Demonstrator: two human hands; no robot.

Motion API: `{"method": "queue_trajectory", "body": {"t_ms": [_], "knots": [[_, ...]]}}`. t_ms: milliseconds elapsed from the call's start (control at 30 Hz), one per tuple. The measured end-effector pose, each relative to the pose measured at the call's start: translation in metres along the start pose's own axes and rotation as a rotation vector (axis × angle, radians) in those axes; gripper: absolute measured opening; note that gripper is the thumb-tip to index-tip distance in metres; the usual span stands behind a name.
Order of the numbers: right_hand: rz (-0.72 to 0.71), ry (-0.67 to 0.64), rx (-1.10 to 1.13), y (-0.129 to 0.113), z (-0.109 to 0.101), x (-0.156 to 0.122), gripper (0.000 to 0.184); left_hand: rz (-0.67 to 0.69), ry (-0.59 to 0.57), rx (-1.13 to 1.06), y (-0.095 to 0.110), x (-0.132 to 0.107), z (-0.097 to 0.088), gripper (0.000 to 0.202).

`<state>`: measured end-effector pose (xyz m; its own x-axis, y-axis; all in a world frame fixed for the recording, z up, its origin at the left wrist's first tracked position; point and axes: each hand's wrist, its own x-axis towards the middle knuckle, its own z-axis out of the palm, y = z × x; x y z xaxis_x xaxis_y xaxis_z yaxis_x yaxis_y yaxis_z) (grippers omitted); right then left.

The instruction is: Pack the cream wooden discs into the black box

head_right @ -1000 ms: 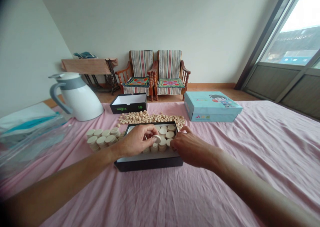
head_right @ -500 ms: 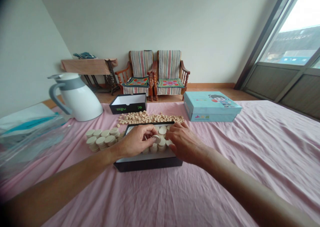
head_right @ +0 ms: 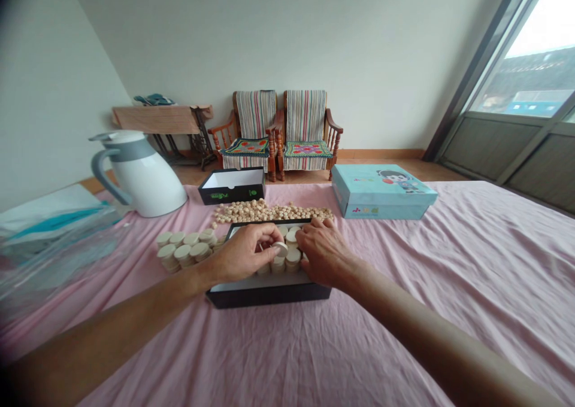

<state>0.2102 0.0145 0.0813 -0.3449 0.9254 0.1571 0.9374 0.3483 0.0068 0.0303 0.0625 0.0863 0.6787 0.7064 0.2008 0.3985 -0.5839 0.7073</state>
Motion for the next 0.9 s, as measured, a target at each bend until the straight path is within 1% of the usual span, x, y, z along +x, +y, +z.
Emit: {"method": "queue_trajectory", "body": {"t_ms": [200,300,367,433,533,600,667,733,833,900], "knots": [[-0.018,0.035,0.030,0.003,0.003,-0.003,0.009,-0.010,0.007,0.006,0.000,-0.002,-0.001,0.006],[-0.008,0.099,0.103,0.009,-0.002,-0.004,0.010,-0.006,0.008,-0.010,-0.001,-0.002,-0.003,0.007],[0.052,0.198,0.185,0.016,-0.004,-0.006,0.009,0.005,0.014,-0.013,-0.003,-0.003,-0.004,0.007],[0.161,0.325,0.296,0.026,-0.003,-0.008,0.010,0.012,0.023,-0.005,-0.006,-0.003,-0.006,0.007],[0.355,0.475,0.508,0.041,0.007,-0.012,0.018,0.002,0.053,-0.011,-0.010,-0.002,-0.009,0.009],[0.421,0.527,0.642,0.045,0.016,-0.015,0.023,-0.021,0.071,-0.046,-0.012,-0.002,-0.011,0.011],[0.408,0.543,0.722,0.044,0.023,-0.019,0.023,-0.050,0.076,-0.107,-0.013,-0.001,-0.012,0.013],[0.347,0.537,0.720,0.039,0.027,-0.020,0.020,-0.078,0.077,-0.166,-0.013,0.000,-0.011,0.014],[0.195,0.488,0.569,0.027,0.025,-0.019,0.016,-0.088,0.093,-0.191,-0.013,0.003,-0.007,0.016],[0.096,0.415,0.425,0.020,0.021,-0.017,0.017,-0.077,0.098,-0.184,-0.012,0.004,-0.006,0.016]]}}
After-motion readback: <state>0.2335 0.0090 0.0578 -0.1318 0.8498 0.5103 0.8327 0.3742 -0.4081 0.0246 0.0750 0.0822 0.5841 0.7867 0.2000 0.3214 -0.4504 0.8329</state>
